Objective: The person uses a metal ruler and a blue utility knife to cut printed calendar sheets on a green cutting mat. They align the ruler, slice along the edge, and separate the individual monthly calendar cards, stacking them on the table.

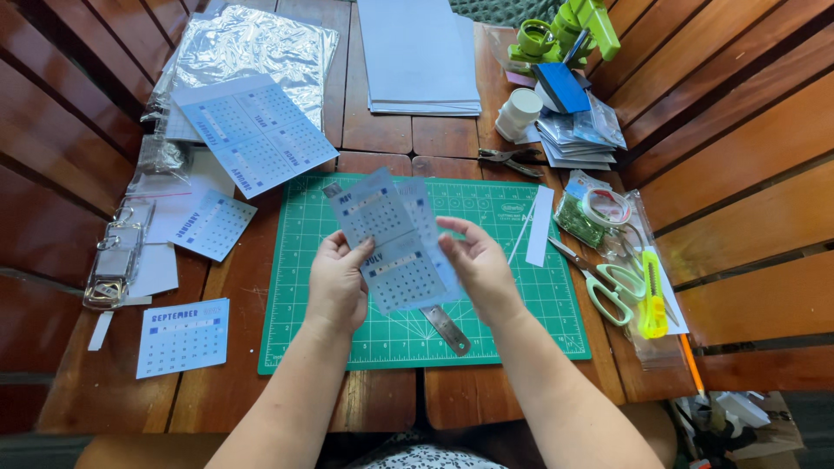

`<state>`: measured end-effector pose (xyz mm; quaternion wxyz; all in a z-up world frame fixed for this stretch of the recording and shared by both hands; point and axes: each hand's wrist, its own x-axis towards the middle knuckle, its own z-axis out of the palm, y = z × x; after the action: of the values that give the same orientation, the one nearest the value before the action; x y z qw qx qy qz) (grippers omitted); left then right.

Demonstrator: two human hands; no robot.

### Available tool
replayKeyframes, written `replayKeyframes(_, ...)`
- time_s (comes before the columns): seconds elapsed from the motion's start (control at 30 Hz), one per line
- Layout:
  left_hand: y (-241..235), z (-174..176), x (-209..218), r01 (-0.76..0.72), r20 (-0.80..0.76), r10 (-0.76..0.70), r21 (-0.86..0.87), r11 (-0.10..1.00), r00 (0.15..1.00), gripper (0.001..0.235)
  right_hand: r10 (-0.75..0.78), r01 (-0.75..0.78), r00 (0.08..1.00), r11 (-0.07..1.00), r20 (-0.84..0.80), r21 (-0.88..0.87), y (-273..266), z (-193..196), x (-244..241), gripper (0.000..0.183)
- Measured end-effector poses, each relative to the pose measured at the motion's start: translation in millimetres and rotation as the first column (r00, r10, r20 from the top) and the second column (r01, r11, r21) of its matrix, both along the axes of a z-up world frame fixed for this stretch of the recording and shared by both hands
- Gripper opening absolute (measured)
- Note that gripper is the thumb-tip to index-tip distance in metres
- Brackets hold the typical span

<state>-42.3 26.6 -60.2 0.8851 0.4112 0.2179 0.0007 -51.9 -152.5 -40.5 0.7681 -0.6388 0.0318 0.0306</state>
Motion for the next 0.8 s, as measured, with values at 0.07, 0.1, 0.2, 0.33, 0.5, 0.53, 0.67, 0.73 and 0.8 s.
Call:
replayKeyframes(0.07,1,-9,3,-0.081,0.006,0.081,0.006,0.997,0.997,0.043,0.022,-0.019,0.999,0.997,-0.041,0.079,2,-21,-6,0.061)
replayKeyframes(0.1,1,-14,5,-0.159,0.014,0.159,0.012,0.987,0.987,0.043,0.046,-0.032,0.996,0.987,-0.081,0.159,3,-31,-9,0.074)
replayKeyframes(0.2,1,-12,1,-0.221,-0.012,0.221,0.009,0.975,0.975,0.043,-0.078,0.107,0.991,0.946,-0.105,0.307,29,-32,-29,0.068)
replayKeyframes(0.33,0,-2,-14,-0.224,0.089,0.228,-0.056,0.973,0.97,0.036,-0.231,0.248,0.968,0.934,-0.093,0.257,55,-28,-33,0.057)
replayKeyframes(0.5,27,-1,-19,-0.155,0.318,0.108,0.127,0.98,0.942,0.046,-0.362,0.362,0.93,0.932,0.06,0.011,46,-9,-26,0.036)
replayKeyframes(0.53,34,-7,-18,-0.158,0.319,0.11,0.128,0.979,0.941,0.046,-0.36,0.36,0.931,0.933,0.06,0.012,42,-11,-23,0.036)
replayKeyframes(0.67,68,-32,-15,-0.209,0.492,-0.136,0.582,0.786,0.86,0.063,-0.288,0.29,0.951,0.957,0.111,-0.004,28,-26,-17,0.032)
replayKeyframes(0.73,78,-36,-17,-0.227,0.514,-0.229,0.678,0.699,0.827,0.066,-0.244,0.246,0.963,0.969,0.116,-0.004,24,-38,-17,0.031)
replayKeyframes(0.8,84,-32,-22,-0.158,0.464,-0.299,0.72,0.676,0.834,0.059,-0.143,0.154,0.98,0.986,0.141,-0.069,28,-50,-16,0.028)
